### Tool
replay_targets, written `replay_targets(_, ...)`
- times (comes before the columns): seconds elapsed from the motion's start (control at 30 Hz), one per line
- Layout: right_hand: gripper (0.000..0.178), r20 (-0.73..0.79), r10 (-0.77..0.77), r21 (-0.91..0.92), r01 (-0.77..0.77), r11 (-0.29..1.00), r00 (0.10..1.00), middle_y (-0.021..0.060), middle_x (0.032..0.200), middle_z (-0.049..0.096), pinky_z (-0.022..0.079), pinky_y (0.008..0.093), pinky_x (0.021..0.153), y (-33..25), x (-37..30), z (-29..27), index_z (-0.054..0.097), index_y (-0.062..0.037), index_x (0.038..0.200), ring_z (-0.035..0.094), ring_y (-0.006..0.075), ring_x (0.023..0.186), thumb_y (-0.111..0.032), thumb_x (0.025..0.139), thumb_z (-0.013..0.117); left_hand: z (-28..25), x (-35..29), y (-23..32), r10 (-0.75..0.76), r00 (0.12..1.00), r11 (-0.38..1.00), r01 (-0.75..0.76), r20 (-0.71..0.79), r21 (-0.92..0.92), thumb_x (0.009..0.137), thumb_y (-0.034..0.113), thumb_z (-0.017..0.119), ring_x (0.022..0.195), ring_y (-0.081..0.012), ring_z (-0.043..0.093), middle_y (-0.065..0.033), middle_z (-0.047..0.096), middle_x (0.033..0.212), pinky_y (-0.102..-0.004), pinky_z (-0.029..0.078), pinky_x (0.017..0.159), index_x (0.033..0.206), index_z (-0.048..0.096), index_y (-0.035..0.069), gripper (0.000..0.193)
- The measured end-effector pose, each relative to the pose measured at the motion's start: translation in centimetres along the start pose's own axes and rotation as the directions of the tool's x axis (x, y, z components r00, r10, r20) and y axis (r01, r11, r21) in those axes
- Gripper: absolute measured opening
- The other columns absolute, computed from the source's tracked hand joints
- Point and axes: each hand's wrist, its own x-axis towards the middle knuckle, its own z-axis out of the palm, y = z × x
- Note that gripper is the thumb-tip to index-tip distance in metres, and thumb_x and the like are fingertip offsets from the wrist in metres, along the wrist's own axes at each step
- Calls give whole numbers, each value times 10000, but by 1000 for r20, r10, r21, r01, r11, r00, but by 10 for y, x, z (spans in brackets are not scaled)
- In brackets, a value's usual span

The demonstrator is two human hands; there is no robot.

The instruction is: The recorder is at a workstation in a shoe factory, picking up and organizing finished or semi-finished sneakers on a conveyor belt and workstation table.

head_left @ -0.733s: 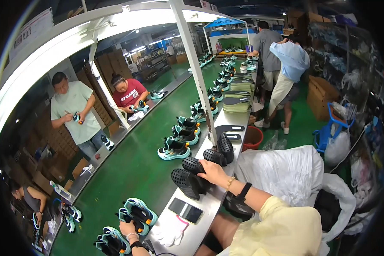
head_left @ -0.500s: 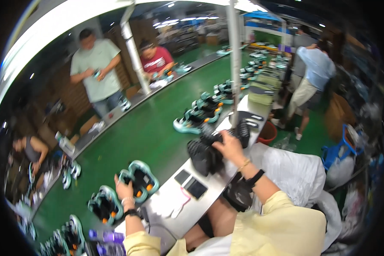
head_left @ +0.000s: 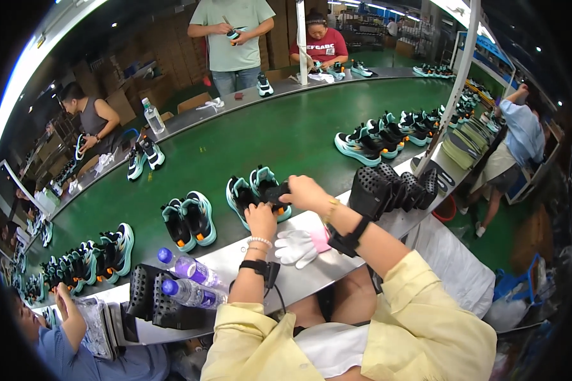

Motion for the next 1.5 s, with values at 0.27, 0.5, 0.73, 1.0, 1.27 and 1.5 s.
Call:
replay_targets(0.27,156,-154,59,-651,-146,745,986,57,851,744,580,359,524,-35,82,86,771,-130,863,733,192,798,-246,822,675,-4,-13,-13,-15,997,999,12,-80,-43,767,291,717,927,-264,564,-36,684,907,-416,421,857,965,746,112,269)
replay_targets(0.5,149,-191,101,-353,-164,921,976,55,854,740,577,334,682,-37,97,120,750,-157,838,726,209,819,-208,850,610,-6,-9,-22,-37,985,991,14,-168,-133,688,148,674,918,-330,587,-111,677,857,-448,466,806,767,700,45,133)
replay_targets(0.73,190,-333,284,-85,-329,941,899,139,911,729,557,384,808,-27,105,152,751,-101,878,704,268,912,-149,839,572,26,-23,-28,-193,974,873,116,-116,-473,731,161,717,984,-373,542,-157,604,890,-481,431,886,932,638,-2,272)
replay_targets(1.0,161,-380,310,-57,-357,932,871,128,897,732,566,370,765,-28,108,149,750,-97,865,713,261,880,-145,823,603,-66,-19,13,11,996,999,-15,93,42,792,312,700,1044,-386,561,-143,687,961,-475,469,900,911,681,33,304)
replay_targets(1.27,133,-295,266,-58,-294,954,918,117,883,736,574,357,722,-33,118,155,749,-93,853,721,254,847,-141,806,633,-22,-20,-23,-5,994,999,9,-110,42,812,327,675,1050,-392,576,-160,690,959,-497,483,879,917,672,27,318)
replay_targets(1.5,134,-227,141,-100,-167,981,964,102,836,738,581,361,695,-25,130,182,744,-75,825,728,244,797,-130,800,624,-48,-28,-8,101,994,988,-104,32,113,817,301,653,994,-371,613,-164,690,926,-480,507,829,905,673,60,257)
